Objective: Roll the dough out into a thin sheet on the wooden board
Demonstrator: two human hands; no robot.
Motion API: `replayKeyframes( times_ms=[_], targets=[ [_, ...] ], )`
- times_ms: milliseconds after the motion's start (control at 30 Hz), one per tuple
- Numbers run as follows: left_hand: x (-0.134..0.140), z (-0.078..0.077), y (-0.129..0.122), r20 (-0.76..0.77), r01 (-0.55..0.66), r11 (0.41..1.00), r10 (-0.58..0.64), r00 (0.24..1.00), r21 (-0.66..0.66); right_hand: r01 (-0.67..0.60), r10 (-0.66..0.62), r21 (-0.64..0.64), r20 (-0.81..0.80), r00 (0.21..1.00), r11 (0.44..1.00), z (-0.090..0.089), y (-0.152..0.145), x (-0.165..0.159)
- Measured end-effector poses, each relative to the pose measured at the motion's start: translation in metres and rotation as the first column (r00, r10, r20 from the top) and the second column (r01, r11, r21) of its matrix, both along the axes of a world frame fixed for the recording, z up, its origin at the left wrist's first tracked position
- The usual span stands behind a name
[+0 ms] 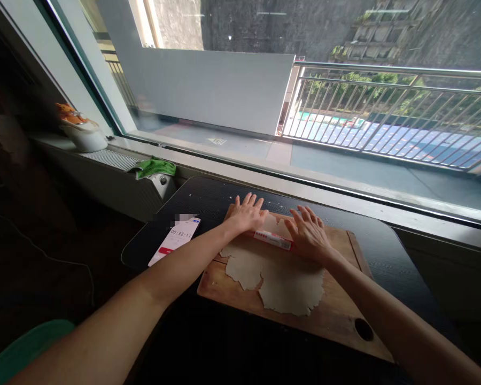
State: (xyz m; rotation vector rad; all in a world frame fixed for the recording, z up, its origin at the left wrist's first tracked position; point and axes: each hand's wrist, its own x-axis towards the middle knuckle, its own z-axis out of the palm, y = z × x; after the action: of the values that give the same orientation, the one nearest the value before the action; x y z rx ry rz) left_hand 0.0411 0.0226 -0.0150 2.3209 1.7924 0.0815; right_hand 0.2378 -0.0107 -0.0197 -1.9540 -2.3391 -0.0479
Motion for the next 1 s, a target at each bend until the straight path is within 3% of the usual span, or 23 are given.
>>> replayKeyframes(
  times_ms=[67,233,300,500,567,633,700,767,933,1000],
  targets=[
    [0.003,0.001,0.005,-0.002,-0.002,1.0,0.002,1.0,-0.006,0.03,-0.03,0.001,-0.005,1.0,1.0,-0.001,0.008,0.001],
    [-0.012,-0.016,-0.053,0.004,0.16,0.976,-0.163,0.987,0.146,-0.24,0.241,0.077,-0.002,0.971,0.968,-0.02,-0.045,0.007],
    [-0.015,-0.019,-0.059,-0.003,0.165,0.959,-0.169,0.986,0.23,-0.259,0.262,0.116,-0.007,0.965,0.959,-0.022,-0.05,0.006],
    [0.001,-0.008,0.005,0.001,0.016,0.96,-0.017,1.0,0.279,0.046,-0.033,0.131,-0.097,0.995,0.99,-0.004,0.017,-0.003],
    [0.001,-0.011,0.0,-0.007,0.016,0.97,-0.015,1.0,0.243,0.048,-0.038,0.1,-0.097,0.995,0.994,-0.003,0.01,-0.003],
    [-0.005,-0.019,-0.023,-0.017,0.069,0.972,-0.067,0.998,0.225,-0.02,0.023,0.04,-0.086,0.996,0.999,-0.007,-0.017,-0.003],
    [-0.012,-0.026,-0.048,-0.033,0.144,0.952,-0.141,0.989,0.27,-0.082,0.081,-0.009,-0.081,0.993,0.997,-0.012,-0.044,-0.004],
    [-0.014,-0.029,-0.056,-0.036,0.153,0.934,-0.15,0.988,0.323,-0.087,0.085,-0.02,-0.089,0.992,0.996,-0.013,-0.051,-0.006],
    [0.0,-0.016,-0.009,0.035,-0.002,0.934,-0.011,0.999,0.357,0.138,-0.137,-0.006,-0.165,0.977,0.99,-0.002,0.003,-0.014],
    [0.003,-0.016,-0.002,0.059,-0.047,0.941,0.029,0.998,0.334,0.161,-0.159,-0.005,-0.181,0.97,0.987,-0.001,0.011,-0.016]
  ],
)
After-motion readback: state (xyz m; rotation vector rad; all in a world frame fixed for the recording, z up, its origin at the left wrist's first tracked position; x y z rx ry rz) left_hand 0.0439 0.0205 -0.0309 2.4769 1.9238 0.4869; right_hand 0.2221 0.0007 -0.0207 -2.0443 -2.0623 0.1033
